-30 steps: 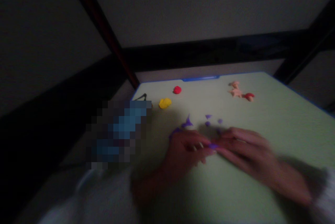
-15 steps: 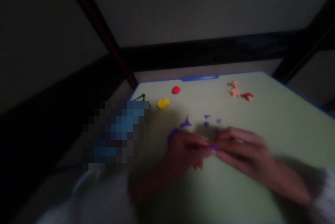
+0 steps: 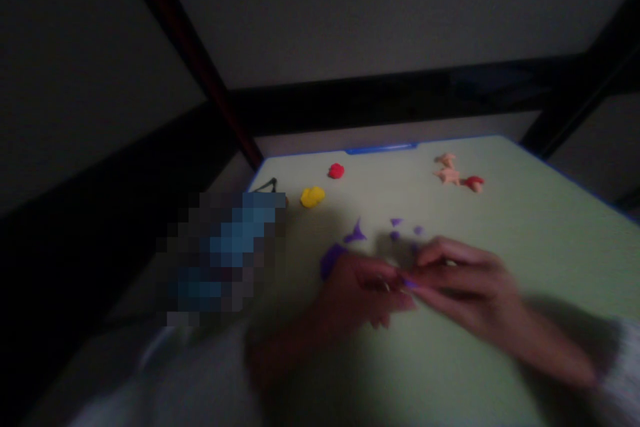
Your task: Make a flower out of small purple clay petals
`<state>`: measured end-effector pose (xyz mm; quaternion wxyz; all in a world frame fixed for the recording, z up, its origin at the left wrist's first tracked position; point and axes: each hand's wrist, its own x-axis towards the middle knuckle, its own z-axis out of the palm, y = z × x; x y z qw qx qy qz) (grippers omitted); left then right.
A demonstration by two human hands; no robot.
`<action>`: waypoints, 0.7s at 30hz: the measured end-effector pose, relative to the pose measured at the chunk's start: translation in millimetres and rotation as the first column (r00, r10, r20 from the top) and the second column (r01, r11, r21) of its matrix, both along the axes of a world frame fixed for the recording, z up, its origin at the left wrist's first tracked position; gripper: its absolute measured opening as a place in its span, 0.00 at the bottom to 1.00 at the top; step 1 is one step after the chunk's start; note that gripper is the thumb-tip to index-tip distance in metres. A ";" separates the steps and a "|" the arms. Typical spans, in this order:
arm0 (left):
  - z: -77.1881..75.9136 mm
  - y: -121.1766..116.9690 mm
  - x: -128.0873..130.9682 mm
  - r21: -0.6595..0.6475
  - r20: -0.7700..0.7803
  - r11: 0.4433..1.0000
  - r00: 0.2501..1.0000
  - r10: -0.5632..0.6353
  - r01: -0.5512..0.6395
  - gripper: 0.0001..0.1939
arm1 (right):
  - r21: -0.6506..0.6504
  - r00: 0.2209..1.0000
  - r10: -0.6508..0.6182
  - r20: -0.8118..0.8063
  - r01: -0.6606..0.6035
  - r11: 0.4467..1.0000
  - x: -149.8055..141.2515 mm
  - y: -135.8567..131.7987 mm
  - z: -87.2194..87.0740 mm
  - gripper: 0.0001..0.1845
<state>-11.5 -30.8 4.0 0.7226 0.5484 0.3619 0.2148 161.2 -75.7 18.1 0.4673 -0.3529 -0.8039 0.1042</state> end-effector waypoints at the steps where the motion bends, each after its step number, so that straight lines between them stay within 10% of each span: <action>1: 0.1 -0.3 0.2 0.005 0.005 1.000 1.000 0.000 0.000 0.06 | 0.008 1.000 -0.003 0.002 0.003 1.000 -0.2 -0.3 0.9 0.09; 21: 0.2 -3.5 0.8 0.046 0.087 0.993 0.991 0.101 -0.106 0.06 | -0.008 0.999 0.002 -0.042 -0.003 1.000 -1.8 -1.5 0.2 0.05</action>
